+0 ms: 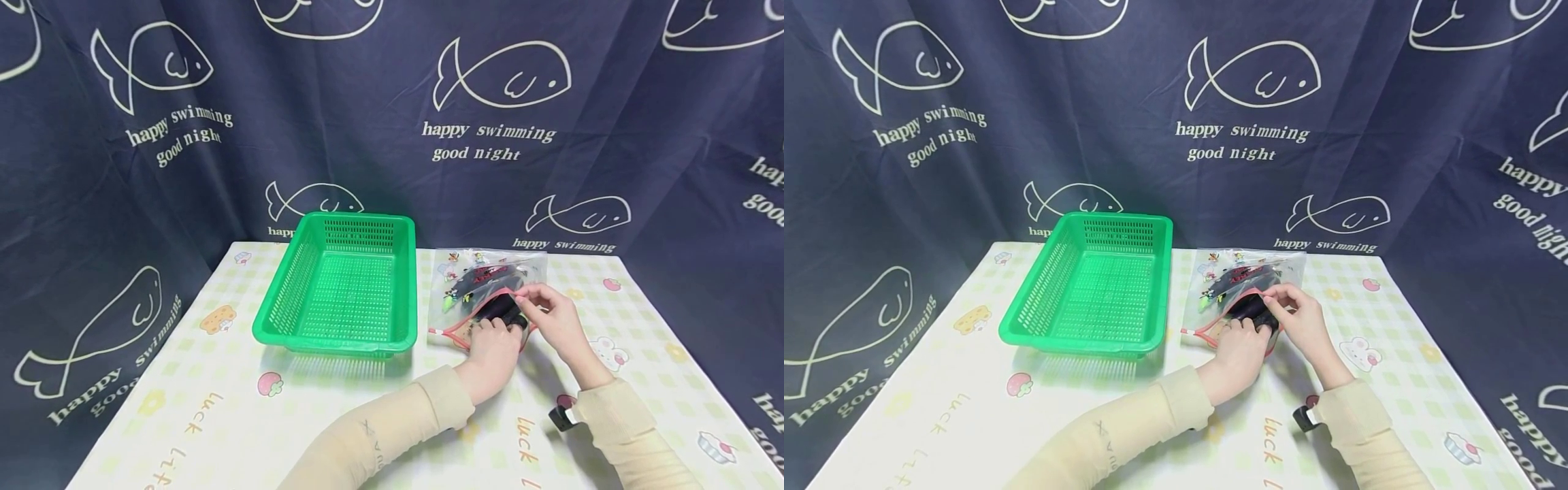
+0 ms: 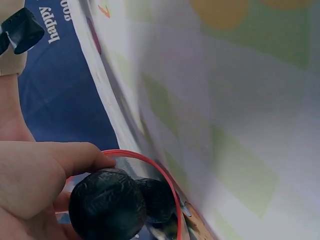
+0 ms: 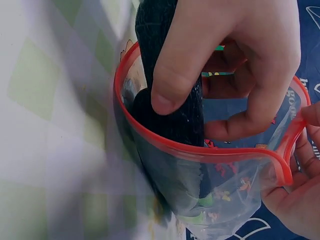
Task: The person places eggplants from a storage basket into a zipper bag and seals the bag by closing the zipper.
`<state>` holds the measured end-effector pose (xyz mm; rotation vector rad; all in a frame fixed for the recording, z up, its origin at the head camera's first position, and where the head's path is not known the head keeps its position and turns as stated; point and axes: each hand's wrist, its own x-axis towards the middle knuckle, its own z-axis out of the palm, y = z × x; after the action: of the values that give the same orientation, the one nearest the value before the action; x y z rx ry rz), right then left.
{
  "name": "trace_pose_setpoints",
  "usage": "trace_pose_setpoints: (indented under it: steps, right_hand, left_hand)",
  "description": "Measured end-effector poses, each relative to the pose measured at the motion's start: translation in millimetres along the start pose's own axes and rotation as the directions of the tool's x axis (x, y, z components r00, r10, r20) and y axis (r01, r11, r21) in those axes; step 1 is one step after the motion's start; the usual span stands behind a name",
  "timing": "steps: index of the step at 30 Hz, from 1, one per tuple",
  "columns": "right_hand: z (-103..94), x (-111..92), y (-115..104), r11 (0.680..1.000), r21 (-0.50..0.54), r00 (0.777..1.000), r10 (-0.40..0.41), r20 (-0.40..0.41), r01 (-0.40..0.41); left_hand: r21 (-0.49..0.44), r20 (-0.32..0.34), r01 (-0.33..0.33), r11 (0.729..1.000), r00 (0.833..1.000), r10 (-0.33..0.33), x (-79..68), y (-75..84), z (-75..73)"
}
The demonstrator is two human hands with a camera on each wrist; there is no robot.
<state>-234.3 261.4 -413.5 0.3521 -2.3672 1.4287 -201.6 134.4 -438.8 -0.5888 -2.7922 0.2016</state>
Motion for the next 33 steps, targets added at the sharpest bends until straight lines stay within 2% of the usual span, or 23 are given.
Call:
trace_pose_setpoints:
  steps: [6, 8, 10, 15, 24, 29, 33]
  right_hand:
    - [-0.9, -1, -12, 1.000, 0.010, 1.000, -0.001, 0.002, 0.001]
    - [-1.1, -1, -12, 1.000, -0.004, 1.000, -0.004, -0.003, 0.004]
    - [-1.1, 1, -2, 1.000, -0.007, 1.000, -0.009, -0.008, 0.009]
    - [-1.2, 1, -3, 1.000, -0.018, 1.000, 0.000, -0.006, -0.001]
    - [-1.3, -6, -34, 0.999, -0.039, 1.000, -0.008, -0.002, 0.008]
    - [-1.0, -7, -38, 0.999, -0.045, 1.000, -0.009, -0.005, 0.009]
    - [-1.1, -7, -37, 0.999, -0.039, 1.000, -0.013, -0.010, 0.012]
  left_hand:
    - [-0.004, 0.012, 0.004, 1.000, 1.000, -0.004, 0.5, 0.6, 0.7]
    - [-0.005, 0.015, 0.002, 1.000, 1.000, -0.002, -0.3, 0.4, 0.8]
    - [-0.004, 0.013, -0.001, 1.000, 1.000, 0.001, -1.3, 0.3, 1.0]
    - [-0.004, 0.007, -0.015, 1.000, 1.000, 0.015, -4.2, 0.3, 2.4]
    - [-0.033, 0.037, -0.057, 0.998, 0.998, 0.058, -10.0, -1.6, 3.9]
    - [-0.026, 0.044, -0.086, 0.996, 0.995, 0.087, -16.0, -4.5, 5.9]
    - [-0.024, 0.006, -0.110, 0.994, 0.994, 0.110, -22.1, -8.0, 8.6]
